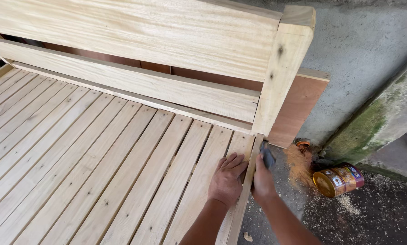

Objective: The person sands a slatted wooden bed frame using a sanding block. They rub the block along the seat slats and edges, then sand the corner posts and headboard rails, working over different surfaces of the frame by hand.

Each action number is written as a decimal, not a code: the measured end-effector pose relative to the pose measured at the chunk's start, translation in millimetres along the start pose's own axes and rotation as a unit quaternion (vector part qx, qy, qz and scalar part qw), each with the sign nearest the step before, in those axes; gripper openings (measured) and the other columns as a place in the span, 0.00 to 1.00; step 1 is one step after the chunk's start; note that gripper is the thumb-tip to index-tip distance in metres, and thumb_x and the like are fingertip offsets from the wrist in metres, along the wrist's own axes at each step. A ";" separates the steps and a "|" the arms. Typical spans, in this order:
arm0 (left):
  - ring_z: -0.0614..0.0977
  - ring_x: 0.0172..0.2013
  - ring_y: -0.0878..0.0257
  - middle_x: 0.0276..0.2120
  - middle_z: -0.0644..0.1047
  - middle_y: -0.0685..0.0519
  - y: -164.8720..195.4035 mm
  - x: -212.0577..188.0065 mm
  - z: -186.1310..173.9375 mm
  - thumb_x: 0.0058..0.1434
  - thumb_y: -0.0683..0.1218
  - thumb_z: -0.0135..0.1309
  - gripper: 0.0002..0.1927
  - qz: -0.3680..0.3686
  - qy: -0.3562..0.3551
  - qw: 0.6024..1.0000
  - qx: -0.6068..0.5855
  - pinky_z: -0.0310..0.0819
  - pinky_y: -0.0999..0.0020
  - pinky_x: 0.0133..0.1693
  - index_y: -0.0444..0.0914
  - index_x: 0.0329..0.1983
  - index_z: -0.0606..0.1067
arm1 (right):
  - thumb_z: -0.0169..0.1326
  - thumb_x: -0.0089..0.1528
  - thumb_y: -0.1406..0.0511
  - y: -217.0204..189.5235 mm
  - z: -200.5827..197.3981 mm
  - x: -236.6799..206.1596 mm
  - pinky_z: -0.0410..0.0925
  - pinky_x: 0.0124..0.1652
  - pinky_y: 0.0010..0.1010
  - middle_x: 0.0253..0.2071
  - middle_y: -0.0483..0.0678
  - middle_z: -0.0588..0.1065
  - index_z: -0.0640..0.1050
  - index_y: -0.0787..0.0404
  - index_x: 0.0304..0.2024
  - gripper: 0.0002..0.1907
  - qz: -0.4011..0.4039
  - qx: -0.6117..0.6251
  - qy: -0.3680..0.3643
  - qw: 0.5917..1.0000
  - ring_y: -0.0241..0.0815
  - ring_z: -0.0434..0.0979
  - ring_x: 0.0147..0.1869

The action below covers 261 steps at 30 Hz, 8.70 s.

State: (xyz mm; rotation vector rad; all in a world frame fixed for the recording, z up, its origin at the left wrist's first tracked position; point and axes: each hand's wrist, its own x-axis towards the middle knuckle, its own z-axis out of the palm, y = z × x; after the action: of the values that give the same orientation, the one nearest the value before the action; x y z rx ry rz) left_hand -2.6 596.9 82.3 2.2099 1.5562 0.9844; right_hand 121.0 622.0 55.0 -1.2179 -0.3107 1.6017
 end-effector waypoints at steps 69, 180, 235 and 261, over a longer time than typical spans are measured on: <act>0.71 0.67 0.57 0.61 0.76 0.52 -5.2 37.4 15.2 0.62 0.42 0.54 0.14 -0.042 0.034 0.998 0.021 0.58 0.58 0.68 0.43 0.50 0.81 | 0.40 0.69 0.59 60.8 -31.7 5.6 0.47 0.71 0.40 0.77 0.55 0.49 0.42 0.60 0.78 0.38 -0.289 -0.192 -0.099 0.933 0.50 0.48 0.80; 0.70 0.62 0.47 0.49 0.73 0.46 78.2 270.3 -165.5 0.74 0.55 0.32 0.20 0.179 0.394 0.893 0.124 0.48 0.40 0.72 0.40 0.48 0.74 | 0.21 0.69 0.45 -325.6 146.7 -91.2 0.34 0.74 0.44 0.77 0.46 0.52 0.53 0.53 0.74 0.36 -0.484 -0.761 -0.076 0.426 0.42 0.40 0.81; 0.68 0.64 0.48 0.52 0.72 0.48 90.5 262.4 -177.1 0.74 0.56 0.34 0.20 0.195 0.391 0.890 0.131 0.47 0.41 0.72 0.41 0.51 0.73 | 0.33 0.75 0.49 -343.5 170.5 -75.4 0.60 0.73 0.45 0.62 0.59 0.77 0.78 0.63 0.60 0.31 -0.330 -0.740 -0.046 0.584 0.55 0.71 0.71; 0.73 0.51 0.48 0.39 0.73 0.47 101.0 271.2 -165.8 0.69 0.50 0.38 0.16 0.140 0.426 0.887 0.108 0.54 0.42 0.69 0.39 0.36 0.75 | 0.31 0.68 0.43 -303.9 110.2 -51.7 0.41 0.75 0.50 0.80 0.53 0.45 0.53 0.49 0.77 0.38 -0.458 -0.463 -0.154 0.743 0.55 0.35 0.84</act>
State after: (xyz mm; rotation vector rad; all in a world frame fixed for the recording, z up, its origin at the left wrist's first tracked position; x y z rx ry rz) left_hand 14.5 776.4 362.8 2.3195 1.7280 2.1905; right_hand 200.7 744.6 347.9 -1.1393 -1.7888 0.6841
